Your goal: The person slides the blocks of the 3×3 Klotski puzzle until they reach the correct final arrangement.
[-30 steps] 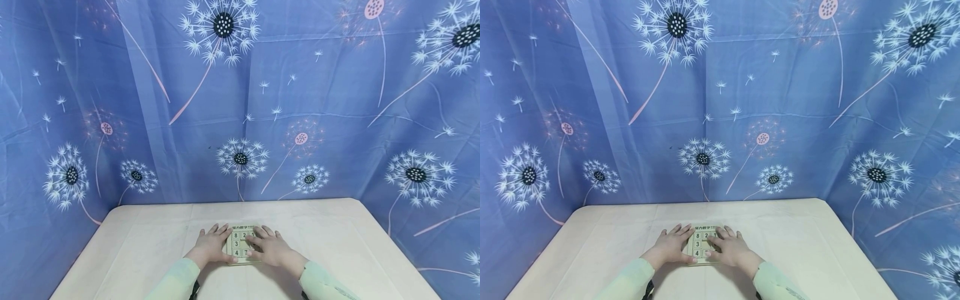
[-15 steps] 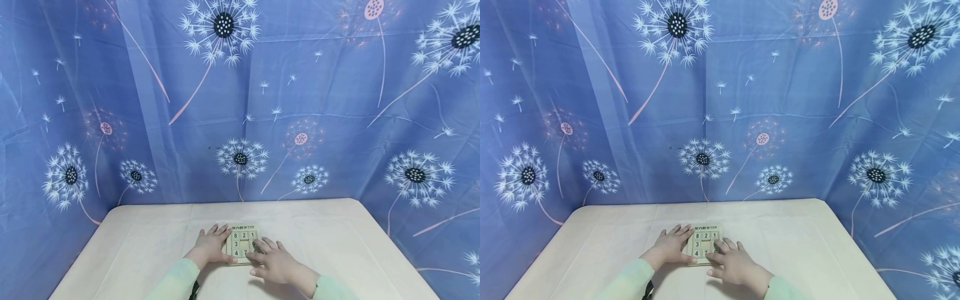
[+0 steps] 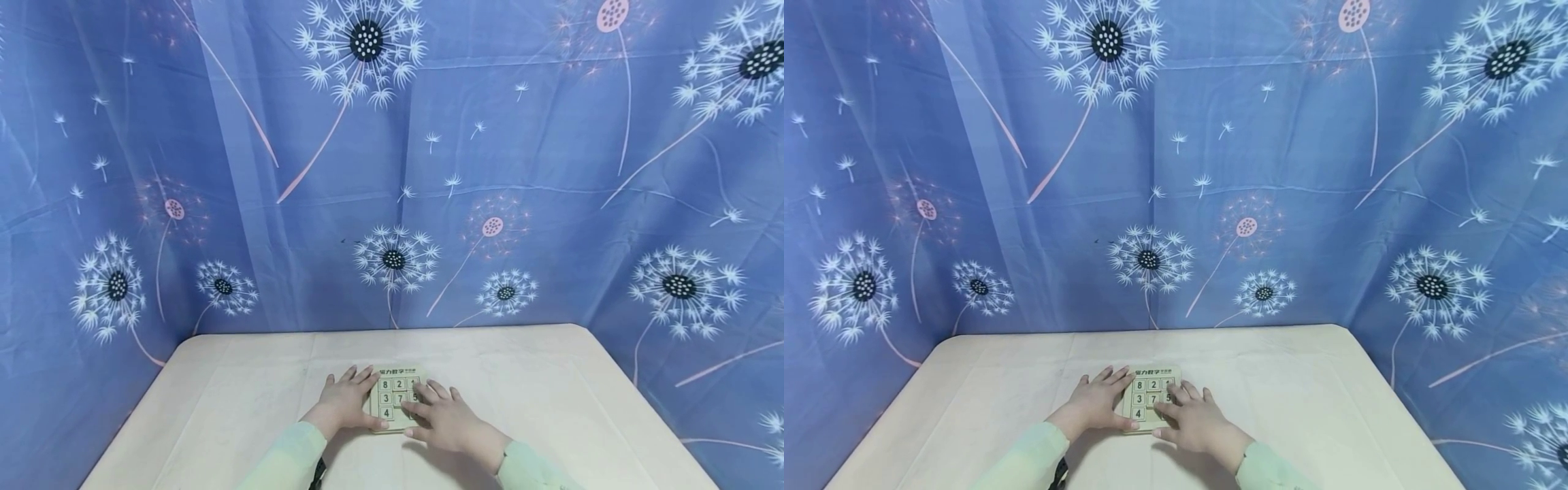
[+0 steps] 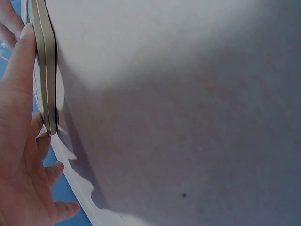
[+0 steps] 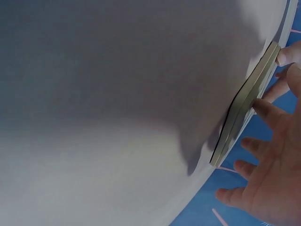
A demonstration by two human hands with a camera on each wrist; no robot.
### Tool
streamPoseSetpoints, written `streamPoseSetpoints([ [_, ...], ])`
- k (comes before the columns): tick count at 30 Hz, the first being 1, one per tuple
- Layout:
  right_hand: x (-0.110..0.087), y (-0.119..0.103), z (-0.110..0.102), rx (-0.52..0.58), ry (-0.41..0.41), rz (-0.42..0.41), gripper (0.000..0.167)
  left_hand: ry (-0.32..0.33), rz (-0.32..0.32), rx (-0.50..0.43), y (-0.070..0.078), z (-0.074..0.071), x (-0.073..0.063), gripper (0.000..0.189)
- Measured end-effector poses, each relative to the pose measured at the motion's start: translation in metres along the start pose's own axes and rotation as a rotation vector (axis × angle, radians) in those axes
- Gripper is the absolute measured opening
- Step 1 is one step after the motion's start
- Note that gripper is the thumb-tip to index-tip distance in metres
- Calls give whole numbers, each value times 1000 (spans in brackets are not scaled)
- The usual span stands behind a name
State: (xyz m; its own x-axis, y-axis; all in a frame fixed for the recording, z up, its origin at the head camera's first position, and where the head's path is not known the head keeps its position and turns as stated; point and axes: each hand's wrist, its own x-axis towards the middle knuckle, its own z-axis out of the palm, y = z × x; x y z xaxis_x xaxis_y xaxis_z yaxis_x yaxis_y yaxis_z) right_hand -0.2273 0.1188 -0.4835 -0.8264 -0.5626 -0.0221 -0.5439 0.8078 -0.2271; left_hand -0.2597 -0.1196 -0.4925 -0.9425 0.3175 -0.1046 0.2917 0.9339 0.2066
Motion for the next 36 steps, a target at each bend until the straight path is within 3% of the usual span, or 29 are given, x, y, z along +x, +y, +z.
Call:
streamPoseSetpoints([
  [11,4,2,-1,31,-21,17,58,5,8,0,-3,3,2,104],
  [22,10,-15,2,-11,-54,-69,54,10,13,-5,-2,2,0,103],
  [36,4,-8,3,-6,-62,-36,52,4,7,-12,-2,2,0,104],
])
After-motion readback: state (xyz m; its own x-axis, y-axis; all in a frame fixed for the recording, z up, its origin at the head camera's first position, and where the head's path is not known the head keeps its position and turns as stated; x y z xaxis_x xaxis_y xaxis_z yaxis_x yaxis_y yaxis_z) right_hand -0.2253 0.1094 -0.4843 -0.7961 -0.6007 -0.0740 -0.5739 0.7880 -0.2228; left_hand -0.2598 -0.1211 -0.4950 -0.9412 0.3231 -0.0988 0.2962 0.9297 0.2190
